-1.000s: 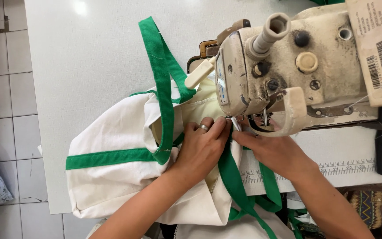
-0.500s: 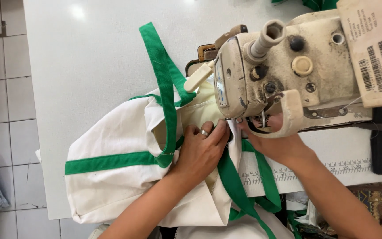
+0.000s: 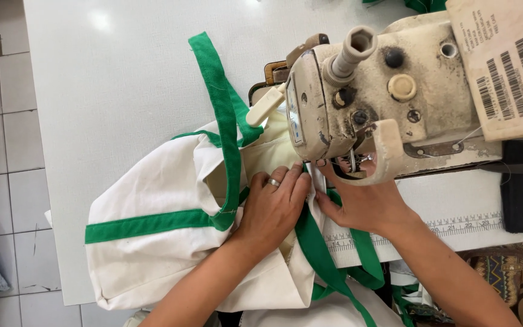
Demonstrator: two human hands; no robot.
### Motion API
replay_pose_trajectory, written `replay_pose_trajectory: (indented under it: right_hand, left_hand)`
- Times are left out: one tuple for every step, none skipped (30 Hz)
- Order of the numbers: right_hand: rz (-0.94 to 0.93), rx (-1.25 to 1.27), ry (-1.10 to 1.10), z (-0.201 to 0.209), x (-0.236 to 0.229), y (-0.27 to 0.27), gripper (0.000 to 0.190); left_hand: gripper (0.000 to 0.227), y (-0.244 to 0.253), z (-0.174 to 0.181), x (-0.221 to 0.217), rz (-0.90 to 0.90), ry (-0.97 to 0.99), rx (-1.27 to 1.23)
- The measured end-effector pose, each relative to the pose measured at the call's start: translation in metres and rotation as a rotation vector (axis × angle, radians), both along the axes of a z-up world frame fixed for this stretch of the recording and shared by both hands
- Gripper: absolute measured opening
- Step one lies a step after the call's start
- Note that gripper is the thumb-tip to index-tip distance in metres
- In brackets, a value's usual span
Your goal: Sewing green fabric straps onto a white tote bag using an industrial sewing machine
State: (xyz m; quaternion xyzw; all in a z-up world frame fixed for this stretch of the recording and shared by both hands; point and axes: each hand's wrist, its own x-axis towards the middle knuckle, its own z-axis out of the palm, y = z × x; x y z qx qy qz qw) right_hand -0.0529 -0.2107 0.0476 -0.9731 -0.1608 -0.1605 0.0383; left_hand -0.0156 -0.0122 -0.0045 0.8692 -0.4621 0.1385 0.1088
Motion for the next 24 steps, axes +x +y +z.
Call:
replay_pose_trajectory:
  right_hand:
    - [0.008, 0.021, -0.02, 0.003, 0.001, 0.001, 0.034]
    - [0.017, 0.042, -0.04, 0.005, 0.003, 0.002, 0.033]
    - [0.015, 0.042, -0.038, 0.004, 0.002, 0.002, 0.033]
    - [0.026, 0.046, -0.05, 0.003, 0.001, 0.001, 0.031]
    - [0.037, 0.049, -0.063, 0.002, 0.0, 0.0, 0.031]
    - [0.036, 0.049, -0.062, 0.0, 0.0, -0.001, 0.031]
    - [0.035, 0.062, -0.053, -0.002, 0.0, -0.001, 0.029]
    - [0.035, 0.076, -0.045, -0.004, 0.0, -0.002, 0.028]
    - [0.034, 0.076, -0.044, -0.001, 0.003, -0.001, 0.028]
    - [0.047, 0.08, -0.029, 0.002, 0.005, 0.0, 0.027]
    - [0.059, 0.085, -0.013, 0.005, 0.007, 0.002, 0.027]
    - [0.058, 0.086, -0.011, 0.003, 0.006, -0.004, 0.027]
    - [0.105, 0.061, 0.126, 0.0, 0.006, -0.011, 0.032]
    - [0.152, 0.035, 0.264, -0.002, 0.005, -0.017, 0.038]
    - [0.154, 0.035, 0.264, 0.0, 0.006, -0.013, 0.038]
    - [0.097, 0.054, 0.198, 0.003, 0.006, -0.008, 0.035]
    - [0.042, 0.073, 0.13, 0.005, 0.007, -0.004, 0.033]
    - [0.044, 0.074, 0.129, 0.005, 0.006, -0.002, 0.033]
    - [0.049, 0.064, 0.105, 0.006, 0.005, -0.002, 0.033]
    - [0.053, 0.055, 0.081, 0.006, 0.004, -0.001, 0.032]
    - [0.052, 0.054, 0.082, -0.003, 0.0, -0.003, 0.032]
    - [0.077, 0.11, 0.073, -0.013, -0.004, -0.004, 0.034]
    - [0.104, 0.165, 0.063, -0.022, -0.008, -0.006, 0.042]
    - [0.104, 0.164, 0.062, -0.019, -0.008, -0.007, 0.042]
  left_hand:
    - [0.024, 0.001, -0.007, -0.001, -0.006, 0.049, -0.034]
    - [0.021, 0.002, -0.014, -0.002, -0.012, 0.099, -0.067]
    - [0.021, 0.003, -0.012, -0.002, -0.013, 0.101, -0.067]
    - [0.021, 0.003, -0.01, -0.002, -0.007, 0.097, -0.063]
    - [0.022, 0.003, -0.008, -0.002, -0.001, 0.092, -0.059]
    - [0.022, 0.004, -0.005, -0.003, -0.002, 0.093, -0.059]
    - [0.024, 0.005, -0.003, -0.003, -0.01, 0.093, -0.038]
    - [0.025, 0.006, 0.0, -0.003, -0.017, 0.093, -0.016]
    - [0.025, 0.006, 0.001, -0.003, -0.018, 0.094, -0.016]
    - [0.026, 0.006, 0.002, -0.004, -0.016, 0.087, 0.008]
    - [0.026, 0.006, 0.002, -0.005, -0.013, 0.081, 0.032]
    - [0.026, 0.006, 0.003, -0.006, -0.014, 0.083, 0.033]
    - [0.026, 0.006, 0.003, -0.006, -0.012, 0.075, 0.045]
    - [0.025, 0.006, 0.003, -0.006, -0.009, 0.067, 0.056]
    - [0.025, 0.007, 0.001, -0.006, -0.008, 0.068, 0.057]
    - [0.026, 0.008, -0.001, -0.006, -0.013, 0.097, 0.048]
    - [0.028, 0.009, -0.003, -0.005, -0.016, 0.123, 0.041]
    - [0.028, 0.009, -0.004, -0.006, -0.014, 0.122, 0.042]
    - [0.029, 0.009, -0.006, -0.006, -0.005, 0.119, 0.037]
    - [0.03, 0.008, -0.008, -0.007, 0.004, 0.115, 0.033]
    - [0.03, 0.008, -0.008, -0.008, 0.003, 0.116, 0.033]
    - [0.03, 0.008, -0.008, -0.009, 0.011, 0.115, 0.028]
    - [0.031, 0.008, -0.008, -0.009, 0.021, 0.112, 0.022]
    - [0.031, 0.007, -0.006, -0.01, 0.022, 0.112, 0.021]
